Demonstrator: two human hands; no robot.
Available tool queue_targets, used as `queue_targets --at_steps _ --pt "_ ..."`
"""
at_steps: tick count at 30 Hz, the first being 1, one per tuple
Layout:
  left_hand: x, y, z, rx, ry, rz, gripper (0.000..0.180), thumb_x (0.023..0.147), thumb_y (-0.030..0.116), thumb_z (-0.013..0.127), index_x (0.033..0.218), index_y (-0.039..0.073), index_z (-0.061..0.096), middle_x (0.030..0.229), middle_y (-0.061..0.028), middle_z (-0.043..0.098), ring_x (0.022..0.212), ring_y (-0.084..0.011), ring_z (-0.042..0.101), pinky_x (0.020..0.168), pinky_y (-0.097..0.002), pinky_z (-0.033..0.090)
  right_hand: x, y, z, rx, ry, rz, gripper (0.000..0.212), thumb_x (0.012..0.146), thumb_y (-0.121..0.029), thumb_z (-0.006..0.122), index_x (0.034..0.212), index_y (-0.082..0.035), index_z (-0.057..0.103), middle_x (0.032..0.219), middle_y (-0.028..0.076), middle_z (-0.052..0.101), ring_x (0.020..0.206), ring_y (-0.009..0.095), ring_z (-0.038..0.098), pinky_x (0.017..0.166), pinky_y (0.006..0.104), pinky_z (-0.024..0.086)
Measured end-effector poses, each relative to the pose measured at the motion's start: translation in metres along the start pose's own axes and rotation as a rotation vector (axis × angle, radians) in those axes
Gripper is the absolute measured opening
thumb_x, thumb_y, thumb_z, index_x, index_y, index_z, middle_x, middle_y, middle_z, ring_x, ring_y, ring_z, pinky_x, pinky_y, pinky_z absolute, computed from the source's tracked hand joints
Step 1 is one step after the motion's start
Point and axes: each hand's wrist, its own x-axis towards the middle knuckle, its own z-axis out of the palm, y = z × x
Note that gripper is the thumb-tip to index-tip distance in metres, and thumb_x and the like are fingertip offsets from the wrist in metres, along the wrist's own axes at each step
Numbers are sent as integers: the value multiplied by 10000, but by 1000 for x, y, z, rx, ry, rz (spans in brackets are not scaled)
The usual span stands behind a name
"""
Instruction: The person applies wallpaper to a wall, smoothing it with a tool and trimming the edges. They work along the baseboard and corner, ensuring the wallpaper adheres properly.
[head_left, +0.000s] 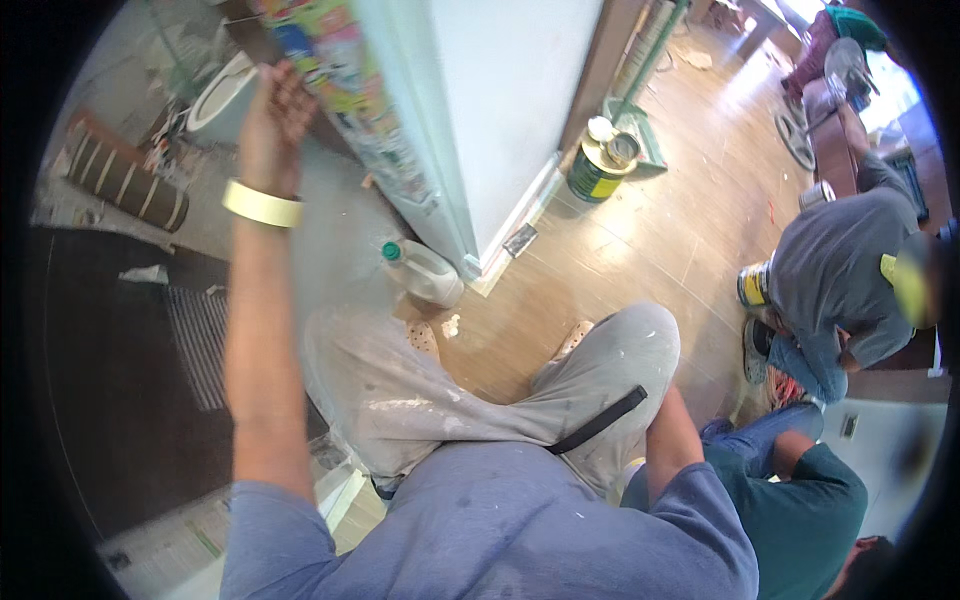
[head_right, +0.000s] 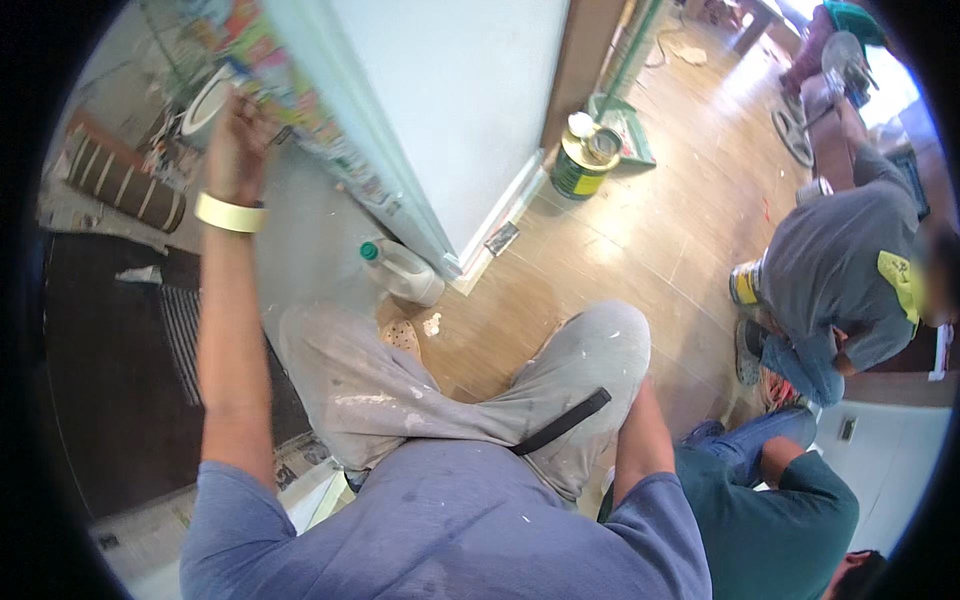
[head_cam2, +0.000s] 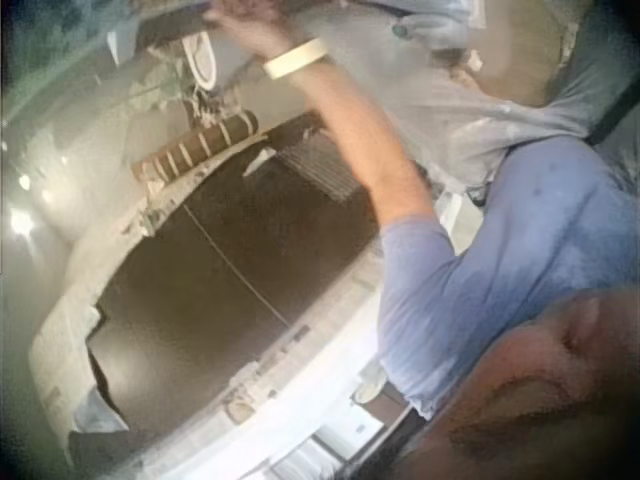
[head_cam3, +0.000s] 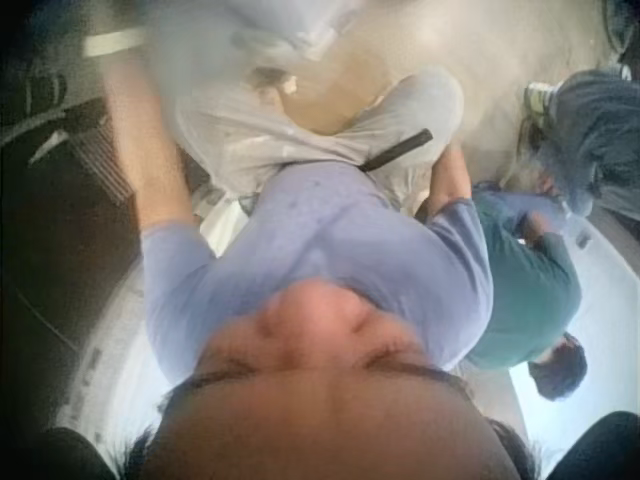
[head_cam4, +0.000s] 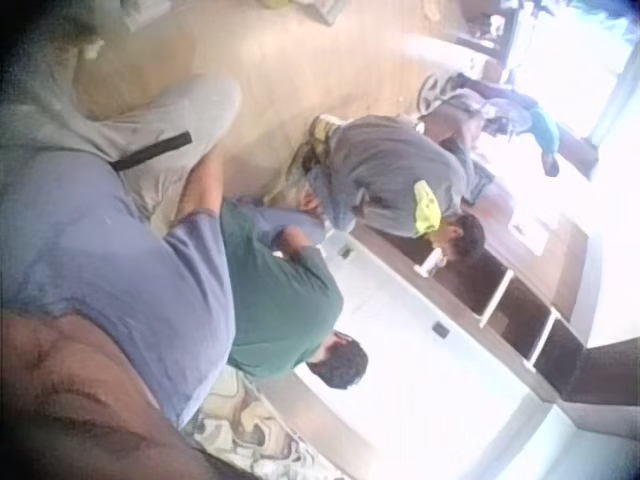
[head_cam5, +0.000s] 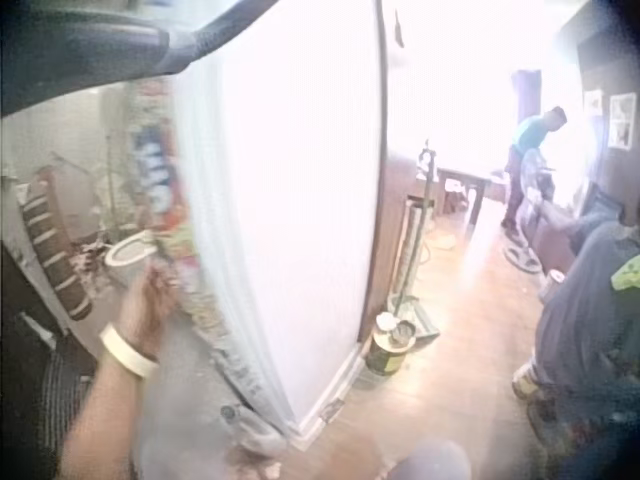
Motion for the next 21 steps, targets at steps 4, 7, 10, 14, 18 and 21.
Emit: queue_targets --at_steps 4,7,10,14,18,21 --pt "-77 -42 -15 67 204 -204 434 1084 342 559 1374 19 541 1294 -121 668 1101 -218 646 977 -359 523 -23 -138 13 -128 154 -443 534 880 -33 752 1397 -19 621 913 63 707 836 146 678 770 281 541" --pt "-114 -79 -25 70 249 -310 394 1067 264 577 1382 29 540 1258 -117 685 1025 -192 667 913 -323 550 -91 -266 72 -320 244 -745 436 865 -15 726 1299 -14 689 787 -7 639 726 77 596 711 248 507" --pt "-130 -93 -24 75 239 -352 333 1056 208 580 1345 44 568 1131 -78 698 895 -138 645 817 -283 542 -144 -347 129 -467 285 -897 329 870 -46 756 1198 -32 746 703 -68 520 649 51 492 676 238 493" --pt "-133 -75 -20 131 115 -294 187 1045 179 603 1183 61 647 871 0 656 670 -64 544 625 -221 459 -131 -373 167 -220 109 -990 207 933 -100 744 1131 -43 762 692 -85 483 634 31 460 666 235 503" --pt "-129 -39 32 52 149 -142 187 1037 219 663 914 77 657 668 59 508 527 -28 387 478 -213 285 -67 -328 163 -187 190 -794 193 893 -91 759 1079 -39 773 696 -60 532 648 55 526 651 256 507" --pt "-120 -16 52 -4 145 17 229 1050 232 654 877 85 618 625 65 438 513 -29 344 473 -223 264 -30 -315 172 -380 199 -721 228 824 -60 779 1051 -42 783 677 -20 569 629 87 540 605 277 482"
